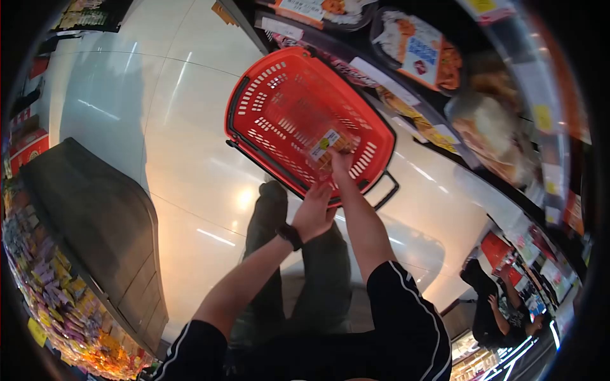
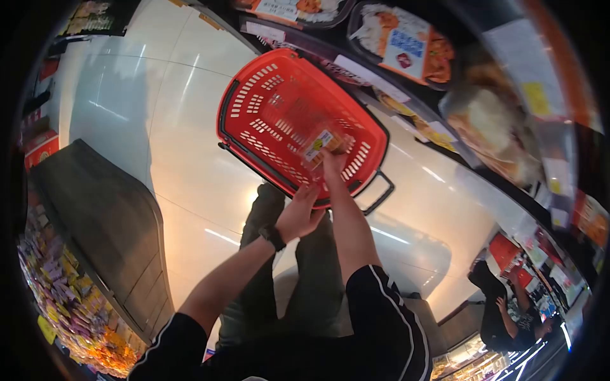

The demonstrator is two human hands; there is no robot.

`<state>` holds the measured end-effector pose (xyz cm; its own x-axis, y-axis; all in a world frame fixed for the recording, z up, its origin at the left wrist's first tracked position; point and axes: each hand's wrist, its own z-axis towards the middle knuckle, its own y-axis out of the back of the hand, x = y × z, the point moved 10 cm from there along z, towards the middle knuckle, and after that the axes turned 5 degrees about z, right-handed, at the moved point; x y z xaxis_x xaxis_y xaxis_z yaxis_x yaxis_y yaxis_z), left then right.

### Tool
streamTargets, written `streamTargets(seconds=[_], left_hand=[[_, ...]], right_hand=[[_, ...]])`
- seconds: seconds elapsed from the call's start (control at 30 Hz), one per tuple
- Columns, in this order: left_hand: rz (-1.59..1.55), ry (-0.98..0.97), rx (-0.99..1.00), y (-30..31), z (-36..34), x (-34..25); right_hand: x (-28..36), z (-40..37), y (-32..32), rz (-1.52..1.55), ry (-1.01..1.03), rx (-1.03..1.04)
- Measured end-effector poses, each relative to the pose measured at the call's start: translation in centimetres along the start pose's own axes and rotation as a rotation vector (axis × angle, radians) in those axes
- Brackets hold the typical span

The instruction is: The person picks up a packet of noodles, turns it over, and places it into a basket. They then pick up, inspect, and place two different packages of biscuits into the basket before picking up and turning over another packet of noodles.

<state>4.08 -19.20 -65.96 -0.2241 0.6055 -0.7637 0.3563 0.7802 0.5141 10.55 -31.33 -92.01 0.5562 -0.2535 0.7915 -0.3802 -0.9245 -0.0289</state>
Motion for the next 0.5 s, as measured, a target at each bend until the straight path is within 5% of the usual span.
streamTargets(seconds=[0.27, 0.5], left_hand=[[0.352, 0.030, 0.107, -0.4, -3.3, 3.9], [0.770, -0.119, -0.020, 3.0, -1.0, 7.0]], right_hand=[[-9.0, 7.3, 1.2, -0.165, -0.147, 0.112], [-7.4, 7.4, 3.3, -0.167, -0.155, 0.167]])
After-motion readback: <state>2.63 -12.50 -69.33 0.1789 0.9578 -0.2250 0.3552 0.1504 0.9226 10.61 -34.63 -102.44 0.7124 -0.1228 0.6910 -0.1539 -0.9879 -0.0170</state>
